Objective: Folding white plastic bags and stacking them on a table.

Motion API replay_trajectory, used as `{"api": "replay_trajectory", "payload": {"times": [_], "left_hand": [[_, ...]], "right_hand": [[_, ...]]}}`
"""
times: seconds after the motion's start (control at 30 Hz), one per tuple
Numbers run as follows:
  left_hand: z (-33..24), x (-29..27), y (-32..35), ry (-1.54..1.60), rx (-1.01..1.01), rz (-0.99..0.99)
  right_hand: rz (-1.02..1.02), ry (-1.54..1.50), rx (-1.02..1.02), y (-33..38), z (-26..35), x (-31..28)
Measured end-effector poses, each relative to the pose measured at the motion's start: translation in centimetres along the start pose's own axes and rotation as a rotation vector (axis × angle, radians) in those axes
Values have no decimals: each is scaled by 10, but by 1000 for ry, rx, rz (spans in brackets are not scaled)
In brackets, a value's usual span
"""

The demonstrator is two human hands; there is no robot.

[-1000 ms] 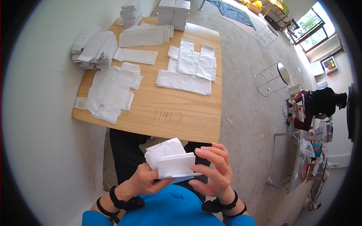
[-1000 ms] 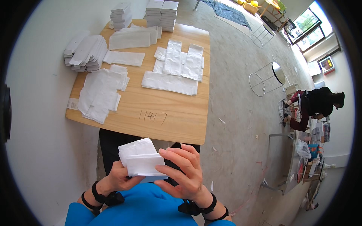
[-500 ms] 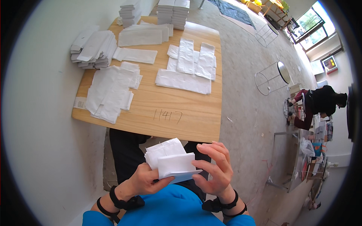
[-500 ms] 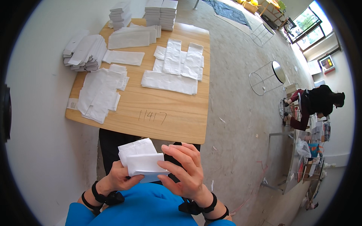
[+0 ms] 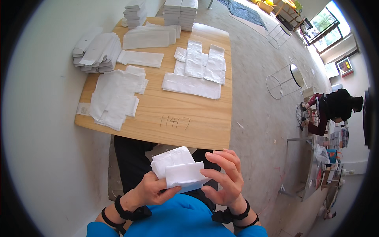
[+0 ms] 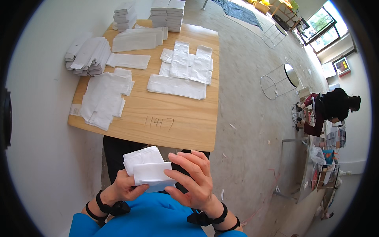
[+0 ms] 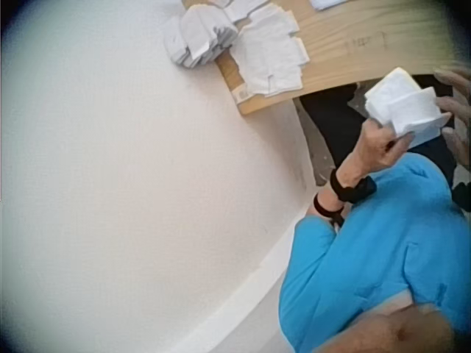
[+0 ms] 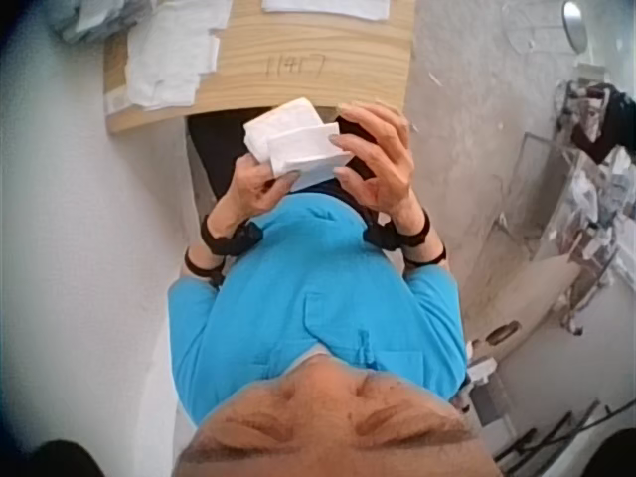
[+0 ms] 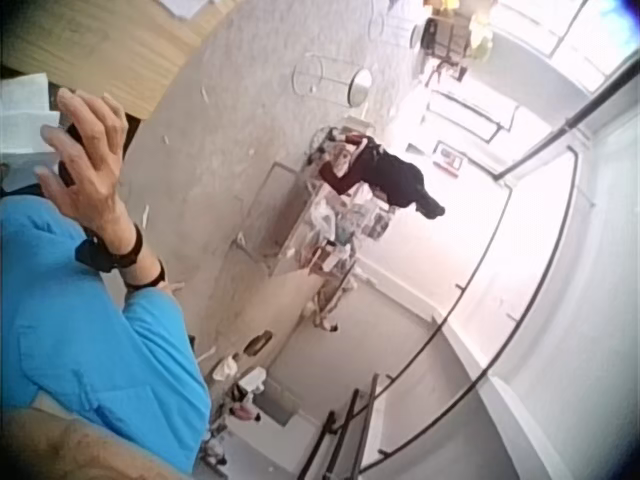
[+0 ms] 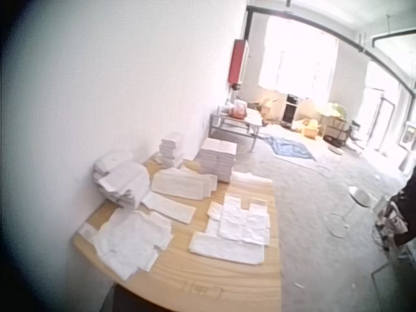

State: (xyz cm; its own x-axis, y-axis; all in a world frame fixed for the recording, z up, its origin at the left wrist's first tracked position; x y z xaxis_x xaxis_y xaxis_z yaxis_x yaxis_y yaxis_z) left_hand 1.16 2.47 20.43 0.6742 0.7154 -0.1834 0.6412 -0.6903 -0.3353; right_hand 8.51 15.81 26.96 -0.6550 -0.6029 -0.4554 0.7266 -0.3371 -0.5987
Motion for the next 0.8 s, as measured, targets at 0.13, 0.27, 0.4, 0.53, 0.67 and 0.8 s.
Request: {"api": "replay_trajectory", "payload": {"times": [0.13, 0.27, 0.4, 0.53, 0.67, 0.8], "left_hand": [[0, 0, 0, -4, -4, 7], [2, -1, 0, 32, 37, 2], [14, -3, 8, 153, -68, 23], [8, -1, 6, 2, -66, 41], [-5, 2, 0, -42, 47, 36], [-9, 3, 1, -72, 91, 27]], "right_hand": [[19, 14, -16, -1, -2, 7], [19, -63, -37, 5, 1, 8], [177, -178, -29, 8, 13, 12], [68, -78, -3, 6, -2, 2], [46, -3, -13, 3, -5, 4], [53, -30, 48, -2, -7, 8]]}}
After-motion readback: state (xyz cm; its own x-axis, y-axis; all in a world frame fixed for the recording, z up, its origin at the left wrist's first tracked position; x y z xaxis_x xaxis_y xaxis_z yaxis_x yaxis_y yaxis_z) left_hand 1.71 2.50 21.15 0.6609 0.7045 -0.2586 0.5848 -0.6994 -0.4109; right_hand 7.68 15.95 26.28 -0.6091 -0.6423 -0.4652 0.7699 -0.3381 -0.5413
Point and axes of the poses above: each hand's wrist, its own y-axis away from the middle knuckle, its own x-axis out of the palm, z = x × y, the point moved 10 cm from there along -y, towards the middle knuckle, and after that the axes turned 13 degrees about -z, right-handed, at the moved point
